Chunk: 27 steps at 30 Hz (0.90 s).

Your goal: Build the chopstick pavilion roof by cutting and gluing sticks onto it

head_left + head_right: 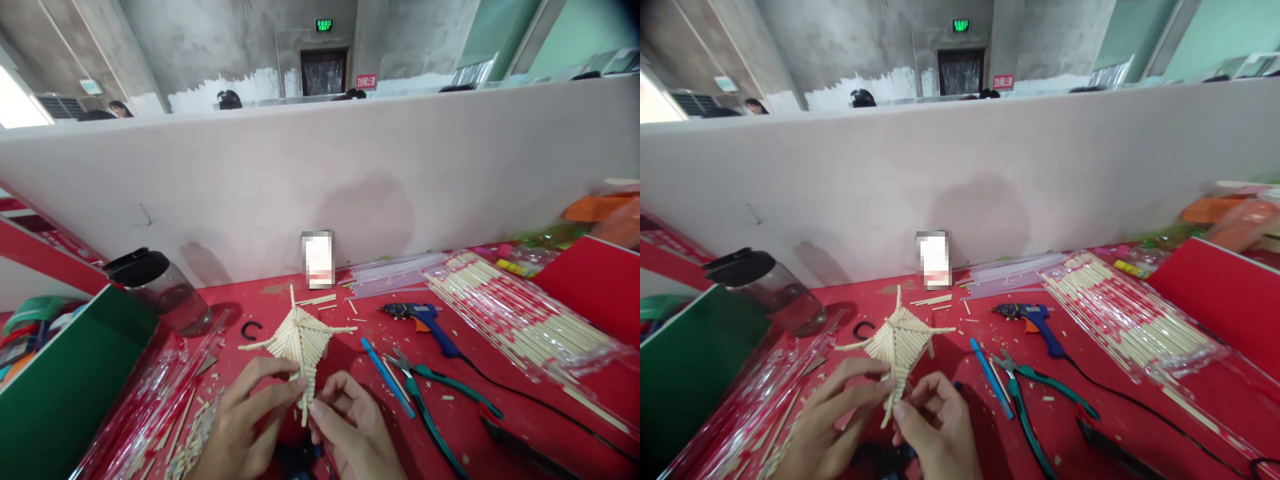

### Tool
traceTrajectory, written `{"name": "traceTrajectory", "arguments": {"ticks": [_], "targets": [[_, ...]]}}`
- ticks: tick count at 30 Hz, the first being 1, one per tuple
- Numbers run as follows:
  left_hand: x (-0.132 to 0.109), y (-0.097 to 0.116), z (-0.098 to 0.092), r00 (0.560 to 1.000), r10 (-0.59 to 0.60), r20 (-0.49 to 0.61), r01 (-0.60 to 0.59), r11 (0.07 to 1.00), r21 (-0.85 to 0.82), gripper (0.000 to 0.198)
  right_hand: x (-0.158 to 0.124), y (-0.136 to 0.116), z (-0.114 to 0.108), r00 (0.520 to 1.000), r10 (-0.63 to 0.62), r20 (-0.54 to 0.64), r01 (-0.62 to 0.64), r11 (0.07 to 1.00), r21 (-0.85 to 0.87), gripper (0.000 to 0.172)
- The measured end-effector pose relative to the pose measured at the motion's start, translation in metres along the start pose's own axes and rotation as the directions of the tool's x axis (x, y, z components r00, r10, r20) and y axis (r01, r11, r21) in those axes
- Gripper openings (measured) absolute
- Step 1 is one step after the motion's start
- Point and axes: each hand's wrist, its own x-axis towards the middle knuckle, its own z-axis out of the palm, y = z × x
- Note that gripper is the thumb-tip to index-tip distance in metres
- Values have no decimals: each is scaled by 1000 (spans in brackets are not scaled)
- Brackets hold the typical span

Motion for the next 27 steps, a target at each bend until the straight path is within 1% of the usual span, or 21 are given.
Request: {"name": "traceTrajectory", "arguments": {"ticks": [7, 14, 19, 23, 27], "targets": [[-1, 1, 1, 1000, -2, -14, 2, 1000, -11, 36, 0, 2, -2, 1000, -2, -1, 2, 999, 52, 42], [2, 2, 1, 1000, -7, -13, 7, 1000, 6, 36, 1, 4, -4, 1000, 22, 19, -24, 995, 100, 40], [2, 1, 1, 1000, 3, -12, -3, 1000, 11, 38, 0, 0, -2, 998, 51, 38, -55, 990, 129, 40], [3, 1, 0, 1000, 3, -10, -3, 1000, 16, 38, -2, -5, 2, 997, 81, 10, -82, 984, 160, 42], [2, 3, -1, 1000, -3, -7, 3, 1000, 18, 37, -2, -6, 4, 996, 92, -21, -88, 985, 152, 44]]}}
